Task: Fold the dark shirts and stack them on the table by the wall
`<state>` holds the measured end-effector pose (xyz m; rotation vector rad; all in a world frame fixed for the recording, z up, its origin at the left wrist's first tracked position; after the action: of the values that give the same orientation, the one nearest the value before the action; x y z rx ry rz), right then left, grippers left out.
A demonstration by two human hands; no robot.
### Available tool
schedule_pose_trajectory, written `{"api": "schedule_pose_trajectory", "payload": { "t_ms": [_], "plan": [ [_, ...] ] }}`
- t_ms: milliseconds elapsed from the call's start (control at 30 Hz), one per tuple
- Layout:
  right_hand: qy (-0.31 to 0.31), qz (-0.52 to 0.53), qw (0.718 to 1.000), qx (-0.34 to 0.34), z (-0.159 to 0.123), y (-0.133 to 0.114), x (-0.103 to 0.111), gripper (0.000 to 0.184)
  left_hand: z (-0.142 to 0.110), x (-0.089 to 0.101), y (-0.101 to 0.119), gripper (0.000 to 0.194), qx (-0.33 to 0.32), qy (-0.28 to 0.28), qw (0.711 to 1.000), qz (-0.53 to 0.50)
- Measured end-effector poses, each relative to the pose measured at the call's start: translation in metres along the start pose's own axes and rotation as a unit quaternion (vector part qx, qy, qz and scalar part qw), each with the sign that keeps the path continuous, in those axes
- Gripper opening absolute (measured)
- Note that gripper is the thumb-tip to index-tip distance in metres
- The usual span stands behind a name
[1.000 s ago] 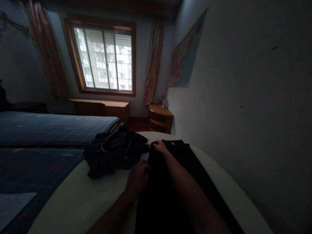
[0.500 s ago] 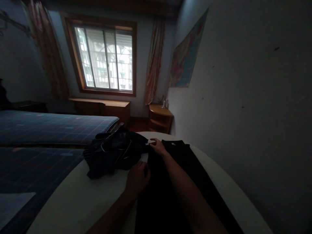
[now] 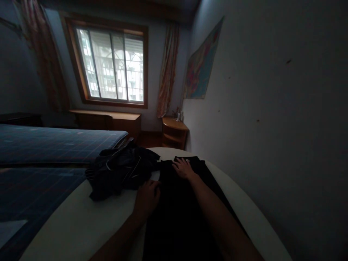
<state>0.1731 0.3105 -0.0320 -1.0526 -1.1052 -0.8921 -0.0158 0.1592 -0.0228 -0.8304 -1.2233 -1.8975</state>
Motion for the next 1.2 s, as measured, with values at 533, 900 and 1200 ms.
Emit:
{"api": "schedule_pose_trajectory", "payload": {
  "t_ms": [533, 900, 1200],
  "plan": [
    [0.031, -0.042, 0.993, -0.103, -0.015, 0.061, 0.014, 0.050, -0.002, -0.003, 0.007, 0.030, -0.064, -0.002, 0.997, -0.036],
    [0.058, 0.014, 0.996, -0.065, 0.020, -0.007, 0.012, 0.041, -0.005, -0.009, 0.007, 0.042, -0.135, 0.006, 0.988, -0.081],
    [0.058, 0.030, 0.996, -0.061, 0.035, -0.016, 0.001, 0.034, -0.003, -0.008, 0.010, 0.040, -0.135, -0.004, 0.985, -0.109]
  ]
}}
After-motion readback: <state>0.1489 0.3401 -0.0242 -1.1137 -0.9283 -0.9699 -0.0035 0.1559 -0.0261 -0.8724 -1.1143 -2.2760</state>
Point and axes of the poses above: each hand's wrist, its own z-axis towards the middle knuckle, its own x-axis out of the back of the hand, y = z × x, the point moved 6 cm from there along z, towards the middle knuckle, and after that the axes turned 5 degrees about -z, right-handed, at the moved point
